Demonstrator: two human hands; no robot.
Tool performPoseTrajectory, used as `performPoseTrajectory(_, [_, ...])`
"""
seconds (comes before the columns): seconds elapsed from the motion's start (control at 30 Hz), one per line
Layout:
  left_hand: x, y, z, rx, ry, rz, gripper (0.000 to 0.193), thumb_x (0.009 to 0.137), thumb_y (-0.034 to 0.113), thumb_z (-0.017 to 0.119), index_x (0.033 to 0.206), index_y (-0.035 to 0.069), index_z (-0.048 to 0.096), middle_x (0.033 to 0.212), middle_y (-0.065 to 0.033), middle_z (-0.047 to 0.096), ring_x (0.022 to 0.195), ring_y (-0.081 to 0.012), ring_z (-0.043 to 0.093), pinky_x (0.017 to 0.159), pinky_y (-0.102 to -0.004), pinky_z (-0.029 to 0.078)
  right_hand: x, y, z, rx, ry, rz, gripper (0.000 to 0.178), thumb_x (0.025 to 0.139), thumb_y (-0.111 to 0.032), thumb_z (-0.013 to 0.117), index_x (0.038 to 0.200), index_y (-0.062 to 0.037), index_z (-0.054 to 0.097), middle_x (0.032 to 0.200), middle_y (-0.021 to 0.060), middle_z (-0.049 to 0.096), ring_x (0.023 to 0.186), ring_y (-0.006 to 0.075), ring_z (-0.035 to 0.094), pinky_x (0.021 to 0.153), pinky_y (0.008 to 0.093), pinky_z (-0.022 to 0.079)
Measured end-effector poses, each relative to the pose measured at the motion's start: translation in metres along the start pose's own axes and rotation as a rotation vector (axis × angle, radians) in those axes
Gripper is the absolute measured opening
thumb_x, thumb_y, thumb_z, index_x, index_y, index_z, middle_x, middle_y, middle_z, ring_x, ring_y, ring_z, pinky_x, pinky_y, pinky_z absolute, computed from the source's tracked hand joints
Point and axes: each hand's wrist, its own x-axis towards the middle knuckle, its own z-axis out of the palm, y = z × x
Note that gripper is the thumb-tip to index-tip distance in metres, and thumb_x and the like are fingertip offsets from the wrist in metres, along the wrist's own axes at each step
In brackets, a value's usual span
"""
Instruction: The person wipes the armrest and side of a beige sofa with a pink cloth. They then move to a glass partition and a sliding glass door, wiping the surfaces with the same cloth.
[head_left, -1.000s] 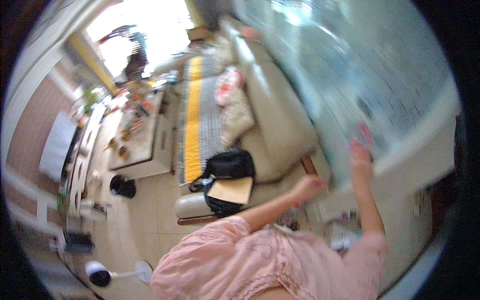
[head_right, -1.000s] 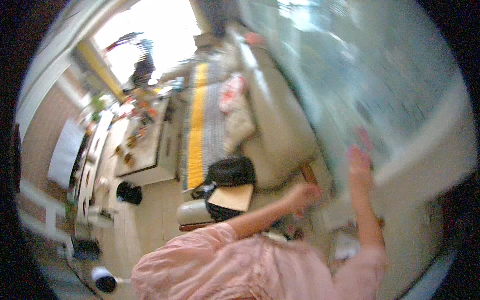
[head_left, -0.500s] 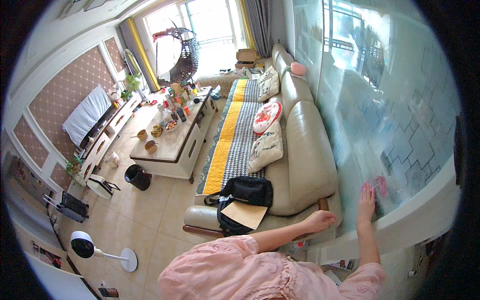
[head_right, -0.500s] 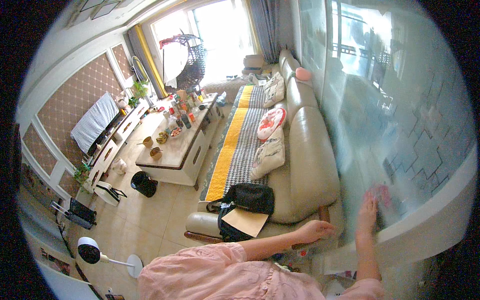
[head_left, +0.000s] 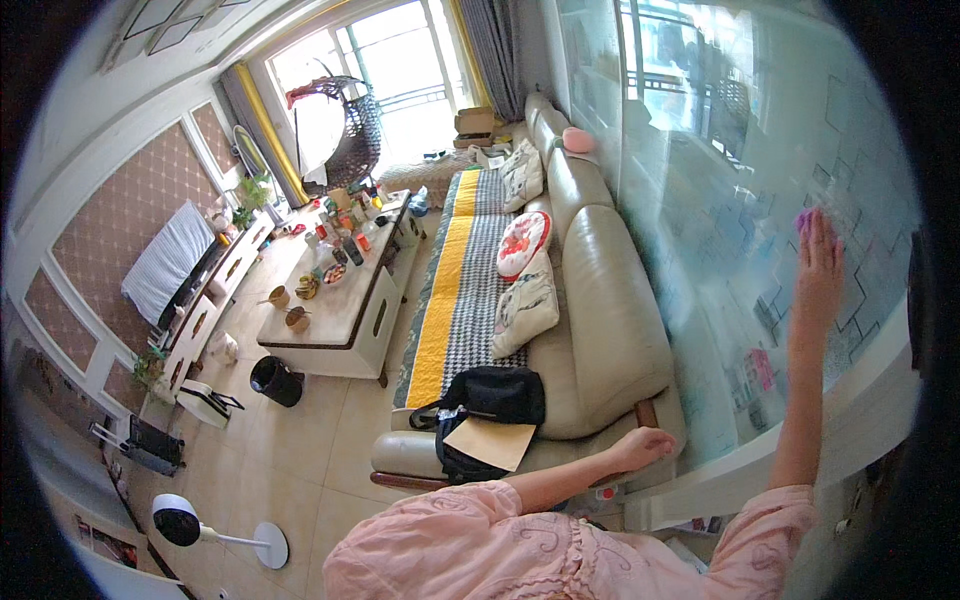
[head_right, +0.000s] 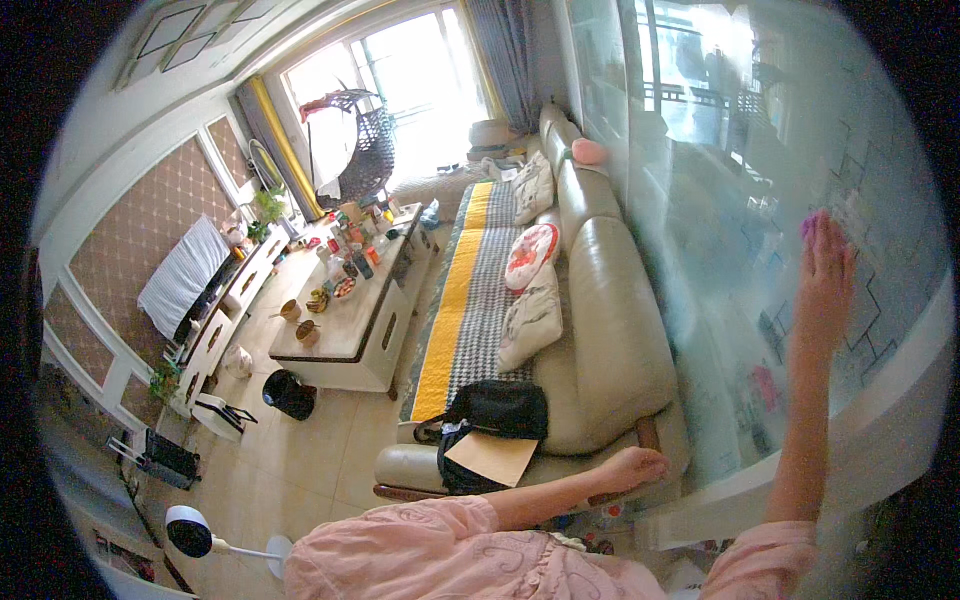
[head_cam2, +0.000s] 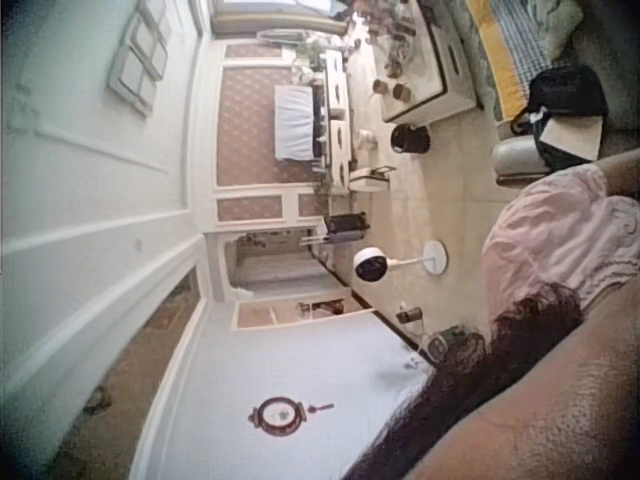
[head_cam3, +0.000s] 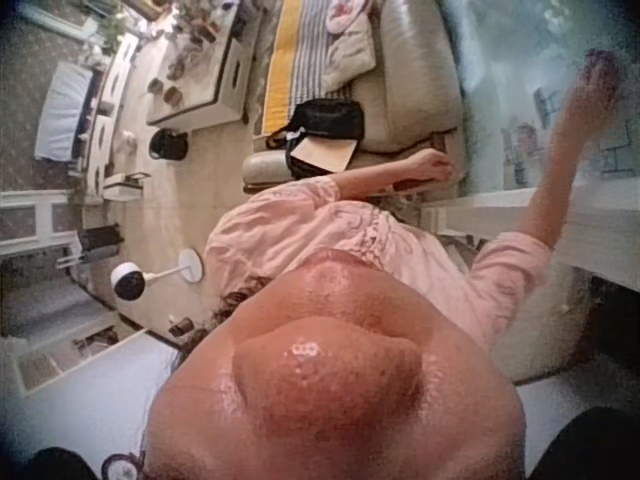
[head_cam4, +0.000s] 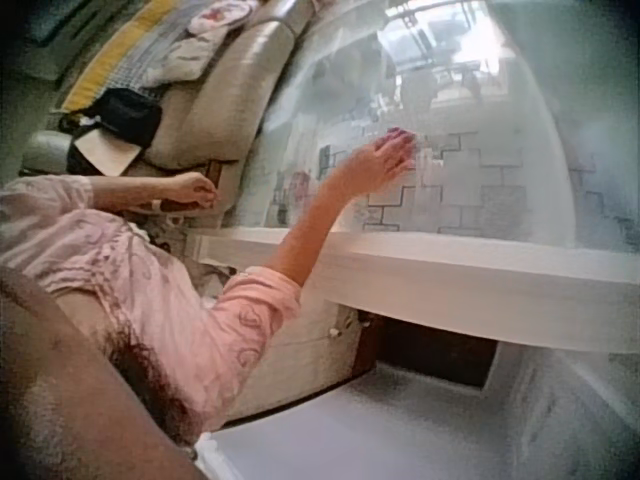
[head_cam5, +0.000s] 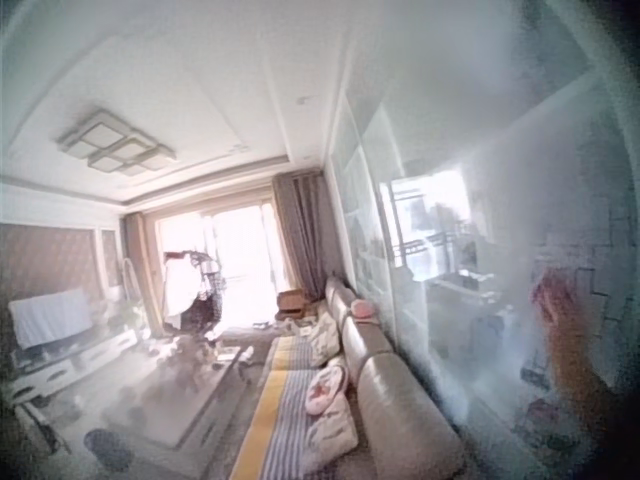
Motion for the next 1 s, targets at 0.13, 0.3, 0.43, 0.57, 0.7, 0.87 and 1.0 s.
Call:
performPoseTrajectory(0.13, [0.003, -0.001, 0.000, -0.026, -0.027, 0.002, 0.032, 0.091, 0.023, 0.051, 0.108, -0.003, 0.057, 0.097, -0.0093, 0.065, 0.090, -0.0153, 0.059, 0.081, -0.0285, 0.046, -0.070, -0.025, 0.052, 0.024, -0.059, -0.182, 0.054, 0.083, -0.007, 0.041, 0.136, -0.0067, 0.032, 0.145, 0.0056, 0.026, 0.132, 0.0220, 0.027, 0.110, 0.0338, 0.021])
performPoseTrajectory(0.3, [-0.002, 0.009, -0.008, 0.031, 0.017, -0.005, 0.031, 0.091, 0.023, 0.051, 0.107, -0.003, 0.058, 0.096, -0.0099, 0.065, 0.089, -0.0153, 0.059, 0.081, -0.0297, 0.046, -0.178, -0.044, 0.113, -0.094, -0.169, -0.403, 0.049, 0.081, -0.005, 0.043, 0.130, -0.0021, 0.039, 0.138, 0.0093, 0.036, 0.128, 0.0240, 0.033, 0.110, 0.0366, 0.021])
performPoseTrajectory(0.43, [-0.004, 0.007, -0.010, 0.040, -0.001, -0.009, 0.030, 0.091, 0.023, 0.052, 0.107, -0.002, 0.058, 0.095, -0.0103, 0.065, 0.088, -0.0163, 0.059, 0.080, -0.0305, 0.046, -0.149, -0.045, 0.082, -0.095, -0.302, -0.335, 0.046, 0.081, -0.006, 0.044, 0.126, -0.0027, 0.043, 0.136, 0.0078, 0.040, 0.126, 0.0210, 0.036, 0.110, 0.0373, 0.021])
performPoseTrajectory(0.57, [0.003, -0.007, 0.005, -0.021, 0.012, 0.057, 0.027, 0.090, 0.019, 0.052, 0.104, -0.002, 0.059, 0.092, -0.0098, 0.065, 0.085, -0.0157, 0.059, 0.078, -0.0296, 0.047, -0.028, -0.001, 0.018, -0.067, -0.090, -0.079, 0.043, 0.083, -0.007, 0.047, 0.126, -0.0092, 0.046, 0.139, 0.0027, 0.036, 0.128, 0.0165, 0.034, 0.110, 0.0385, 0.021])
performPoseTrajectory(0.7, [-0.001, -0.017, 0.008, -0.050, 0.020, 0.079, 0.024, 0.088, 0.016, 0.052, 0.101, -0.003, 0.059, 0.086, -0.0098, 0.065, 0.080, -0.0145, 0.059, 0.073, -0.0291, 0.047, 0.018, 0.005, -0.048, -0.109, -0.009, 0.046, 0.044, 0.086, -0.006, 0.047, 0.130, -0.0119, 0.043, 0.144, -0.0003, 0.029, 0.131, 0.0147, 0.030, 0.111, 0.0386, 0.021])
performPoseTrajectory(0.87, [-0.006, 0.004, 0.008, 0.039, -0.032, 0.002, 0.026, 0.089, 0.018, 0.054, 0.105, -0.002, 0.059, 0.093, -0.0075, 0.065, 0.085, -0.0149, 0.058, 0.078, -0.0287, 0.047, -0.036, 0.000, 0.016, -0.072, -0.008, -0.113, 0.043, 0.085, -0.006, 0.047, 0.128, -0.0111, 0.045, 0.145, 0.0014, 0.027, 0.132, 0.0154, 0.027, 0.111, 0.0379, 0.020])
performPoseTrajectory(1.0, [-0.007, 0.007, -0.001, 0.014, -0.008, 0.017, 0.026, 0.088, 0.017, 0.055, 0.105, -0.001, 0.060, 0.094, -0.0072, 0.065, 0.087, -0.0142, 0.058, 0.079, -0.0280, 0.047, -0.113, -0.033, 0.052, 0.026, -0.065, -0.242, 0.041, 0.081, -0.004, 0.050, 0.121, -0.0079, 0.051, 0.137, 0.0055, 0.040, 0.127, 0.0168, 0.036, 0.110, 0.0386, 0.022])
